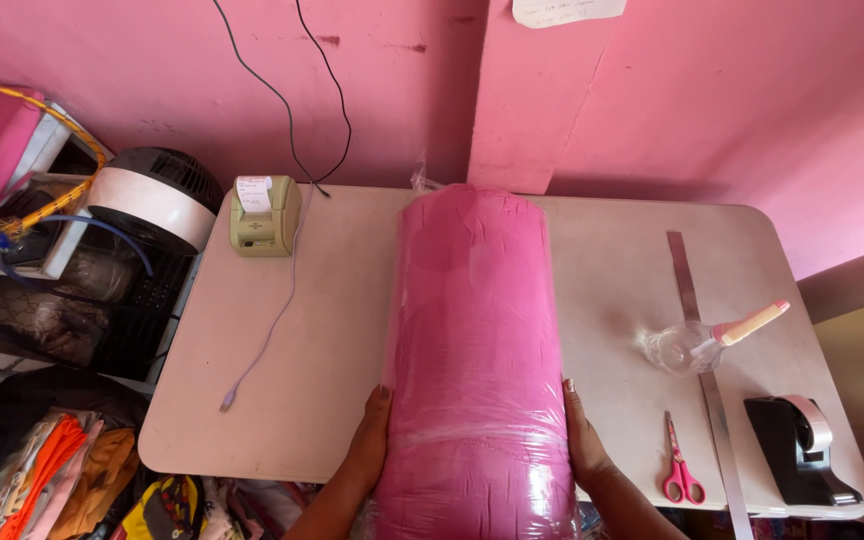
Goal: The person wraps a large pink cylindrical textile roll with clear plastic film, repeatedly circling and smoothing the film around the roll. The person rotates the roll and adjusts the film to secure it, then briefly opens the top to tuck the fabric inside before laying the roll flat again.
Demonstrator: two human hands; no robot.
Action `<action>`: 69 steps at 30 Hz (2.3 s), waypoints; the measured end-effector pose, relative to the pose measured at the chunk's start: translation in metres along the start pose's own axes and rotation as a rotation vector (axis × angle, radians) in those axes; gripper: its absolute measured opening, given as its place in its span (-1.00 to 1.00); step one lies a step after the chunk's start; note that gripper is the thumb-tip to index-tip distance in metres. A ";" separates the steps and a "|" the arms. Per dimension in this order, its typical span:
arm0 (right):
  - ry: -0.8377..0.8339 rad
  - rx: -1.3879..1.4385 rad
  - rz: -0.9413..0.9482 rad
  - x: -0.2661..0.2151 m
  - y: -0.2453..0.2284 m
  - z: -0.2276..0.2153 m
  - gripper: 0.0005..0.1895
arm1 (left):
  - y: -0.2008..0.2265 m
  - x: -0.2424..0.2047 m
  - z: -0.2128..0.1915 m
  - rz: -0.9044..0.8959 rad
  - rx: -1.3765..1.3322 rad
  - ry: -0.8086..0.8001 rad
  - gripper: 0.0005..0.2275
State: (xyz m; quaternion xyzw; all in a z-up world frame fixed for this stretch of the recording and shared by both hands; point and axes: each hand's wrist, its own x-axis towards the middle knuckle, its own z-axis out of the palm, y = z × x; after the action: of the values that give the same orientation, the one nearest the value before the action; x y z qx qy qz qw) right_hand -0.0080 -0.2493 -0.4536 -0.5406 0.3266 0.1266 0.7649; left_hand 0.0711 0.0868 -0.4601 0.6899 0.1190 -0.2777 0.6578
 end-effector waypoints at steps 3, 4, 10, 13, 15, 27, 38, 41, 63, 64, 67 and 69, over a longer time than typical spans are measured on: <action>0.027 0.023 0.051 -0.009 0.002 0.003 -0.03 | 0.025 -0.022 0.003 -0.047 -0.141 -0.022 -0.17; 0.029 0.025 0.052 -0.016 0.002 0.006 -0.03 | 0.031 -0.030 0.004 -0.049 -0.139 -0.024 -0.17; 0.004 0.152 0.110 -0.015 0.040 -0.013 0.01 | 0.012 -0.050 -0.007 -0.049 -0.431 -0.143 -0.22; -0.011 0.148 0.103 -0.022 0.055 -0.021 0.00 | 0.016 -0.082 0.010 -0.039 -0.475 -0.188 -0.22; -0.023 0.198 0.096 -0.030 0.064 -0.022 -0.07 | 0.002 -0.104 0.010 -0.028 -0.503 -0.214 -0.22; -0.127 0.091 0.032 -0.041 0.155 -0.086 -0.09 | -0.172 -0.141 -0.012 0.025 -0.644 -0.411 -0.21; -0.353 -0.234 -0.189 -0.102 0.134 -0.071 0.25 | -0.206 -0.115 -0.037 0.068 -0.748 -0.628 -0.19; -0.390 -0.225 -0.228 -0.135 0.094 -0.037 0.37 | -0.152 -0.111 -0.044 0.076 -0.773 -0.695 -0.18; 0.295 -0.528 -0.822 -0.241 -0.125 0.058 -0.17 | 0.184 -0.222 -0.037 0.344 0.275 -0.048 -0.50; 0.294 -0.528 -0.824 -0.247 -0.129 0.058 -0.17 | 0.185 -0.225 -0.040 0.347 0.275 -0.047 -0.50; 0.406 -0.448 -0.860 -0.266 -0.140 0.056 -0.28 | 0.190 -0.235 -0.045 0.347 0.184 -0.076 -0.52; 0.340 -0.243 -0.939 -0.275 -0.144 0.060 -0.38 | 0.192 -0.247 -0.048 0.324 0.390 0.027 -0.40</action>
State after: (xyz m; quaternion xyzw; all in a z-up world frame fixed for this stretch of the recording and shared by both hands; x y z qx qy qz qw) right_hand -0.1154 -0.2059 -0.1593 -0.7268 0.1515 -0.2832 0.6071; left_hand -0.0176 0.1630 -0.1661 0.8175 -0.0401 -0.1773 0.5464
